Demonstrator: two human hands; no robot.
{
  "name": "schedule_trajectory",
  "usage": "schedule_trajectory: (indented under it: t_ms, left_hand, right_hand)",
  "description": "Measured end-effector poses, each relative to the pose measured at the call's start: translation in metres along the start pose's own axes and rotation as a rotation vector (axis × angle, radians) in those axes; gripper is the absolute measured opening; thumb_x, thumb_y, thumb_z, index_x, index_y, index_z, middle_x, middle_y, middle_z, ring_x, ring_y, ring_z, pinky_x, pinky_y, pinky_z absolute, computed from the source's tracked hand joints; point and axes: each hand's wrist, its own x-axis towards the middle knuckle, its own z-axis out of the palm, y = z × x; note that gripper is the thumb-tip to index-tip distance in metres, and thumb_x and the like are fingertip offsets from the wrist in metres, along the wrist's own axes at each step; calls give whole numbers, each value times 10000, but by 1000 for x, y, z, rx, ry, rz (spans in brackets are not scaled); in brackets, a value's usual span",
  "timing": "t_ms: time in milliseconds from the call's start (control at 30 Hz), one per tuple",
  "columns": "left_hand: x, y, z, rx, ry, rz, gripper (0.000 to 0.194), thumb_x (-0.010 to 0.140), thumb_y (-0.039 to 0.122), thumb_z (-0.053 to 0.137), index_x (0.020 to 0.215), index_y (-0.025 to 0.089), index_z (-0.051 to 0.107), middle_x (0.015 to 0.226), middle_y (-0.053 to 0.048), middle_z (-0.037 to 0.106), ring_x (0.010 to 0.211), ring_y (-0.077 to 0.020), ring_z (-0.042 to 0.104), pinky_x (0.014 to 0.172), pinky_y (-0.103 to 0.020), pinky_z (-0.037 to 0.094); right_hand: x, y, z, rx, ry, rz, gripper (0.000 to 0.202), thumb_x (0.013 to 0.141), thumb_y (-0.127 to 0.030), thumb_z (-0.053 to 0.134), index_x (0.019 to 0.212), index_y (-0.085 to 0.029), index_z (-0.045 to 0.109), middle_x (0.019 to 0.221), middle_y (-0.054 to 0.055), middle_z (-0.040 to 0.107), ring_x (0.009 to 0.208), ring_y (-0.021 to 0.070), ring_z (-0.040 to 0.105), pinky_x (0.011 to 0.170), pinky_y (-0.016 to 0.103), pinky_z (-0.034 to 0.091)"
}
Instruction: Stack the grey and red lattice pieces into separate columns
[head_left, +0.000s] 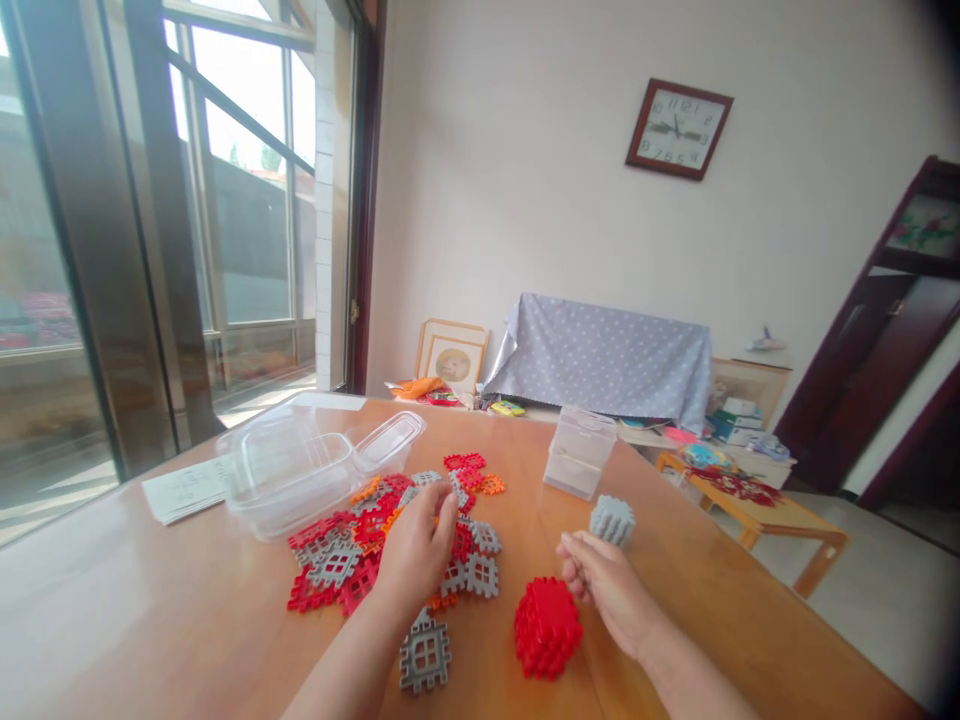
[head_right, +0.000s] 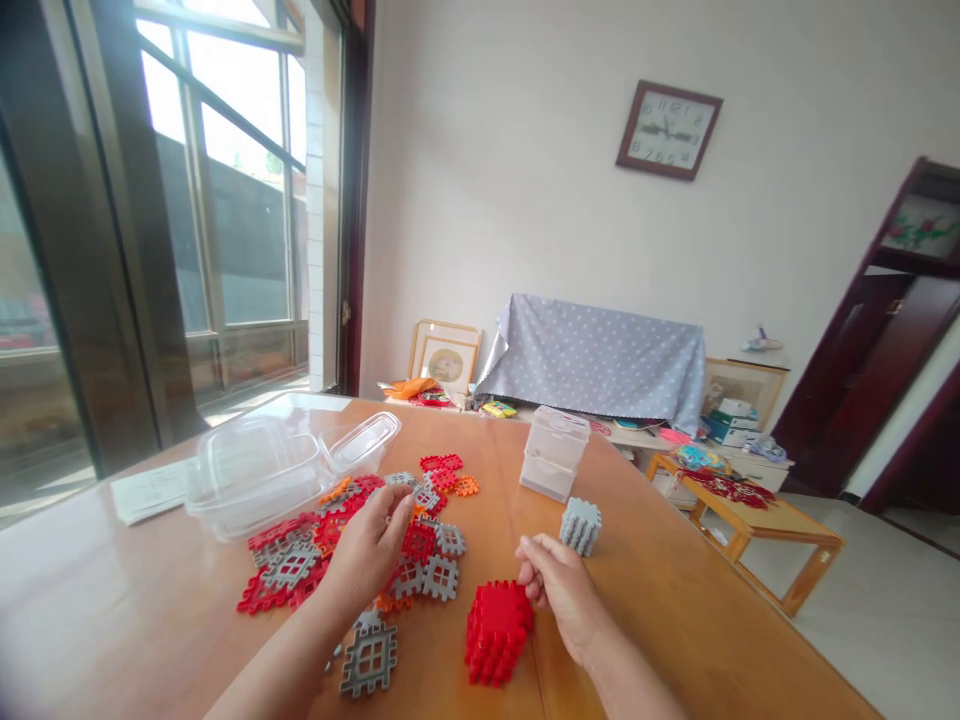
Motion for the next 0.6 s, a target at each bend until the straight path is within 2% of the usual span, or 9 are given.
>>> schedule_trajectory:
  t_ms: [200,333,467,600]
  left_hand:
    - [-4,2,11,23,-95,-7,312,969,493,433,1096,273,616,1052,-24,719,975,-217,658,839,-312,457]
    - [-7,6,17,21,-150,6,298,967,489,438,1069,265,606,1027,-20,719,940,-211,661,805,-304,461]
    - [-14,6,28,-23,-187,35,302,957,478,465,1109,248,588,1000,-28,711,910,-202,661,792,-301,476]
    - [-21,6,41,-142,-200,42,326,937,457,497,1132,208,579,950,-37,702,870,-188,663,772,-296,500]
  right_hand:
    - [9,10,-8,-284,-87,-163,409,913,-552,515,726,-194,578,535,-60,452,535,118,418,548,249,316]
    - [10,5,-17,-363,-68,-312,447,953,-538,467,669,-198,532,532,-63,405,547,120,398,582,264,321]
    - [10,-3,-31,-308,36,-414,474,954,-583,461,662,-211,492,550,-63,369,551,124,374,569,266,303]
    - [12,-10,-51,-218,255,-489,493,933,-632,470,656,-225,479,555,-57,350,554,137,366,562,271,305]
